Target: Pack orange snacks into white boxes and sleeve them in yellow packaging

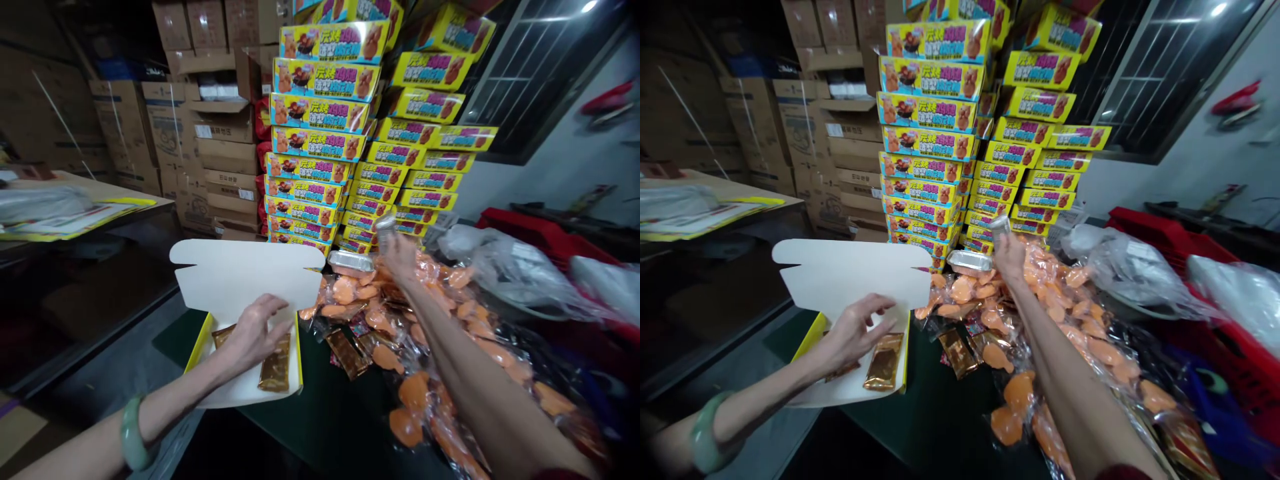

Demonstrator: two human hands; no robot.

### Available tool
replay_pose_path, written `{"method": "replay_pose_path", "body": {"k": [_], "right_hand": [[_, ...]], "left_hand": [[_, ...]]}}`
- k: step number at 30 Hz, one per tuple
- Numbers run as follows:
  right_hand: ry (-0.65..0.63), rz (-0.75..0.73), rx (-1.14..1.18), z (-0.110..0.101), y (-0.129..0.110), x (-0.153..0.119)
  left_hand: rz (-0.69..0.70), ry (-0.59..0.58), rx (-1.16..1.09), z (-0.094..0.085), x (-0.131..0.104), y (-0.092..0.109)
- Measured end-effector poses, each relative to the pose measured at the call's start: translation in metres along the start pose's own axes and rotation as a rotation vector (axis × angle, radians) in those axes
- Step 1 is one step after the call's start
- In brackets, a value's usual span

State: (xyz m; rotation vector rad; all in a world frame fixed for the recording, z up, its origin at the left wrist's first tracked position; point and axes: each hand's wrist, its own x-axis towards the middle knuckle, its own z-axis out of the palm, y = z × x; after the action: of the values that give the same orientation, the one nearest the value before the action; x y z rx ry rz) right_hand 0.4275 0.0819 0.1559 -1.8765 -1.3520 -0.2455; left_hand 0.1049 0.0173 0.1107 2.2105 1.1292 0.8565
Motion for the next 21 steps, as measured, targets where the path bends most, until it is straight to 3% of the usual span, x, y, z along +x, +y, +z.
{"method": "replay_pose_path", "body": {"k": [2, 4, 6, 9, 11, 15, 18, 21], "right_hand": [[0.065, 0.035, 0.248, -0.025, -0.018, -0.023], [0.003, 0.070, 0.757, -0.042, -0.047, -0.062], [-0.229, 0.151, 1.133, -0.047, -0.082, -0.109], [-0.576, 0.288, 1.330, -0.034, -0.122, -0.164], [-0.669, 0.317, 1.290, -0.019, -0.129, -0.185], [-0.572, 0.286, 0.925, 0.000, -0.105, -0.211], [-0.470, 0.089, 0.670, 0.000, -0.088, -0.241], [-0.408, -0.119, 0.531, 0.000, -0.086, -0.269]], "left_hand": [[-0.026, 0.100, -0.205, -0.009, 0.000, 0.016], [-0.073, 0.124, -0.447, -0.014, -0.003, 0.032], [-0.111, 0.100, -0.700, -0.014, -0.011, 0.046], [-0.156, 0.149, -0.959, -0.011, -0.027, 0.051], [-0.263, 0.229, -1.000, -0.011, -0.037, 0.040], [-0.554, 0.183, -0.880, -0.014, -0.048, 0.000], [-0.655, 0.103, -0.759, -0.006, -0.047, -0.022], [-0.723, 0.076, -0.686, 0.010, -0.043, -0.029]]}}
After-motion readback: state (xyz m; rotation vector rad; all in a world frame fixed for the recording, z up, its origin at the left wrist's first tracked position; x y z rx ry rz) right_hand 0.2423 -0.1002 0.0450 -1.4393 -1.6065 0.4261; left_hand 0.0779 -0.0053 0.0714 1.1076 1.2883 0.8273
